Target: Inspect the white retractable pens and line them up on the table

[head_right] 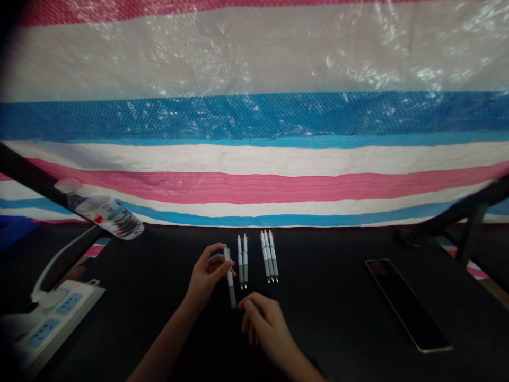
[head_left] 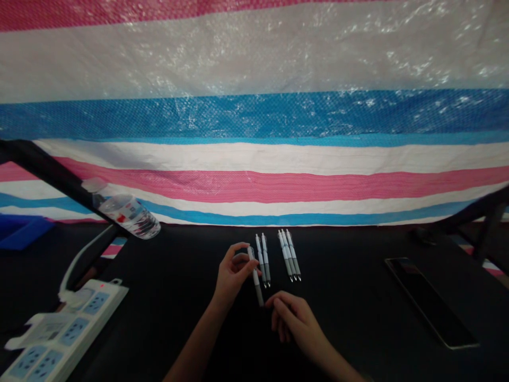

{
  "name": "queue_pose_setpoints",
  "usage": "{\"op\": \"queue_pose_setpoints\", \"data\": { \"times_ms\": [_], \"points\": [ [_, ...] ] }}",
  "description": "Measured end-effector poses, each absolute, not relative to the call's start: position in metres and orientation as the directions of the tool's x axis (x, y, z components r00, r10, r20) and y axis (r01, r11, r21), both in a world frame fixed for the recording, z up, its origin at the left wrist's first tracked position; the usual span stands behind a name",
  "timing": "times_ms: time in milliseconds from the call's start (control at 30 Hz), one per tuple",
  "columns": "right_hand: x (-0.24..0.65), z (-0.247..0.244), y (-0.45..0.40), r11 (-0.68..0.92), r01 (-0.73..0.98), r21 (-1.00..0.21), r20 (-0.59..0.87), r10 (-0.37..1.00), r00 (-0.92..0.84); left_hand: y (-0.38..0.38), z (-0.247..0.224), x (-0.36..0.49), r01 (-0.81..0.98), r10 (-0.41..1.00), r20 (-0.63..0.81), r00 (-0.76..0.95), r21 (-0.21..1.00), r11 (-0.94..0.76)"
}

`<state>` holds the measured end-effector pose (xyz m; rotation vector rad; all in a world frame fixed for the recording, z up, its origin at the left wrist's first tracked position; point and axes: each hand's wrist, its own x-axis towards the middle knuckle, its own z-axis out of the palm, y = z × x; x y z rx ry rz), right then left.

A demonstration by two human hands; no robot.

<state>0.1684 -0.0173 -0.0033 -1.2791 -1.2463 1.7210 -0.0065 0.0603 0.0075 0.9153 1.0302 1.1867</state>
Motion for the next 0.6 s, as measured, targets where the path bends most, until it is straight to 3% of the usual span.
{"op": "queue_pose_setpoints", "data": {
  "times_ms": [133,333,600],
  "points": [
    [0.168,-0.004,-0.017,-0.339,0.044,-0.94,-0.336,0.889,-0.312,0.062,0.002,-0.008,-0.211,0.996,-0.089,0.029,0.973,0.093],
    [0.168,-0.002,-0.018,-0.329,0.039,-0.944,-0.324,0.893,-0.313,0.064,-0.014,-0.01,0.2,0.981,0.115,-0.154,0.976,-0.083],
    [0.168,-0.005,-0.018,-0.323,0.051,-0.945,-0.322,0.893,-0.315,0.064,-0.019,-0.008,0.215,0.98,0.197,-0.025,0.958,-0.187]
  ]
}}
